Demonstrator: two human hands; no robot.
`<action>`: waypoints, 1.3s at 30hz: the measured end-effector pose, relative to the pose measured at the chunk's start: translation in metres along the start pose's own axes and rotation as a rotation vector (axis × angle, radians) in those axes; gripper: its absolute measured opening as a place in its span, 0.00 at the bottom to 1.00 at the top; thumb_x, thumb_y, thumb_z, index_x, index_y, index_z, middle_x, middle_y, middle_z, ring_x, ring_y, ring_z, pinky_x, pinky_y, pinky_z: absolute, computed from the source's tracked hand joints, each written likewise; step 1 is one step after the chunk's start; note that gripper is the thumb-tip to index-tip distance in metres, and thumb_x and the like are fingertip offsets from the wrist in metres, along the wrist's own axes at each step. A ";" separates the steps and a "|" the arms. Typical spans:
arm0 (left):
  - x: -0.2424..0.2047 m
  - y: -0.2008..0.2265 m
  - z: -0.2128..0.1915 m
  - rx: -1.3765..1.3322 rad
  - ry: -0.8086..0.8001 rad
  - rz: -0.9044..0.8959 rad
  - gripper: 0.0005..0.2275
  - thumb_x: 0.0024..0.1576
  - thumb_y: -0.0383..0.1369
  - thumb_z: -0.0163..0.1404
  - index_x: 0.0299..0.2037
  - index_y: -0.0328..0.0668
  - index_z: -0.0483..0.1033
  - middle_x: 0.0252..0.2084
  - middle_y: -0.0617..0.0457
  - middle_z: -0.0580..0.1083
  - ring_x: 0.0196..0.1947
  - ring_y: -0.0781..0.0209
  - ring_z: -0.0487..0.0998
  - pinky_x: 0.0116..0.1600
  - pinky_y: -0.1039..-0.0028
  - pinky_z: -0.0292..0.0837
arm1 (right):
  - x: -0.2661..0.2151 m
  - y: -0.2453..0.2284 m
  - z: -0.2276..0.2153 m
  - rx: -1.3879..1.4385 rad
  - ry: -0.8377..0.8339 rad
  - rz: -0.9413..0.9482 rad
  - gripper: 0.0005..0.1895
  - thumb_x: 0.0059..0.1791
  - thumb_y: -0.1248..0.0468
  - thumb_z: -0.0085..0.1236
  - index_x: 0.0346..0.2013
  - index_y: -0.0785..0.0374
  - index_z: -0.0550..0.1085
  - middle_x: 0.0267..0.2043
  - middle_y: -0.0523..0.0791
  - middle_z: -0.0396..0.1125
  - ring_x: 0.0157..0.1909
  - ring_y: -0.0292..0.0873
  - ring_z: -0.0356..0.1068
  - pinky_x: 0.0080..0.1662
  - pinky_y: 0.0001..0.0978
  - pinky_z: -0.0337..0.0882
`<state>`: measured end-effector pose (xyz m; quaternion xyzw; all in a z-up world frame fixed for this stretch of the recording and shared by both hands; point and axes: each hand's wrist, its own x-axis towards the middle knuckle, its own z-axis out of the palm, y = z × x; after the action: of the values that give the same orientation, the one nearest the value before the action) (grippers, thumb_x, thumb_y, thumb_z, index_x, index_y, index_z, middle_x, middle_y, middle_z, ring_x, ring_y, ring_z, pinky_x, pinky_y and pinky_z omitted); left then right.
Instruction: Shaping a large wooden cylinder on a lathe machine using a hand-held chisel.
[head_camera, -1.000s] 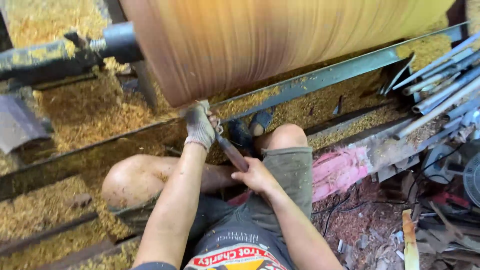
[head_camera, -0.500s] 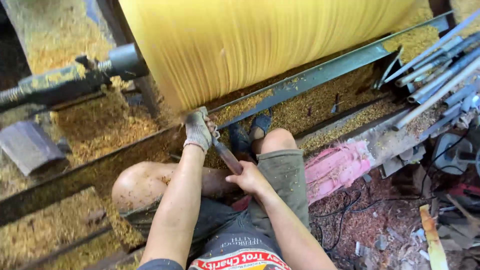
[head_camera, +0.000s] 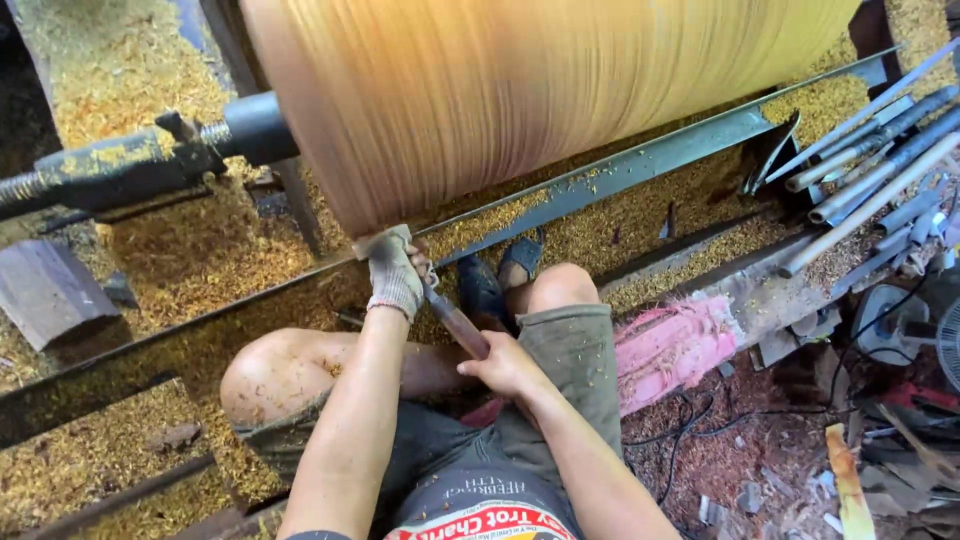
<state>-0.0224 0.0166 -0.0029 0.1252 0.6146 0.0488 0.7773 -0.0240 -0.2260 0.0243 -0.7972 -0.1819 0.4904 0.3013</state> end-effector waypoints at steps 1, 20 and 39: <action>0.004 -0.003 -0.002 -0.004 0.005 -0.007 0.16 0.62 0.42 0.35 0.23 0.48 0.60 0.15 0.56 0.59 0.12 0.62 0.55 0.23 0.66 0.52 | -0.004 -0.005 -0.001 -0.003 -0.006 0.007 0.25 0.39 0.60 0.70 0.48 0.66 0.77 0.39 0.46 0.77 0.43 0.39 0.75 0.48 0.35 0.73; 0.018 -0.001 -0.001 0.012 -0.071 -0.015 0.14 0.62 0.40 0.41 0.24 0.49 0.60 0.18 0.54 0.64 0.13 0.61 0.56 0.22 0.65 0.51 | 0.003 -0.001 -0.001 0.004 0.009 0.013 0.26 0.39 0.60 0.69 0.49 0.67 0.76 0.41 0.48 0.77 0.44 0.41 0.75 0.49 0.37 0.73; 0.008 -0.003 -0.009 -0.070 -0.028 0.041 0.16 0.63 0.41 0.38 0.22 0.48 0.60 0.16 0.56 0.59 0.12 0.61 0.56 0.22 0.64 0.52 | -0.009 -0.020 -0.008 -0.051 -0.024 0.046 0.25 0.40 0.60 0.68 0.49 0.66 0.76 0.40 0.49 0.77 0.43 0.41 0.75 0.49 0.37 0.72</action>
<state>-0.0292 0.0163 -0.0134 0.1114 0.5987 0.0845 0.7886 -0.0212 -0.2185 0.0459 -0.8027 -0.1796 0.5020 0.2674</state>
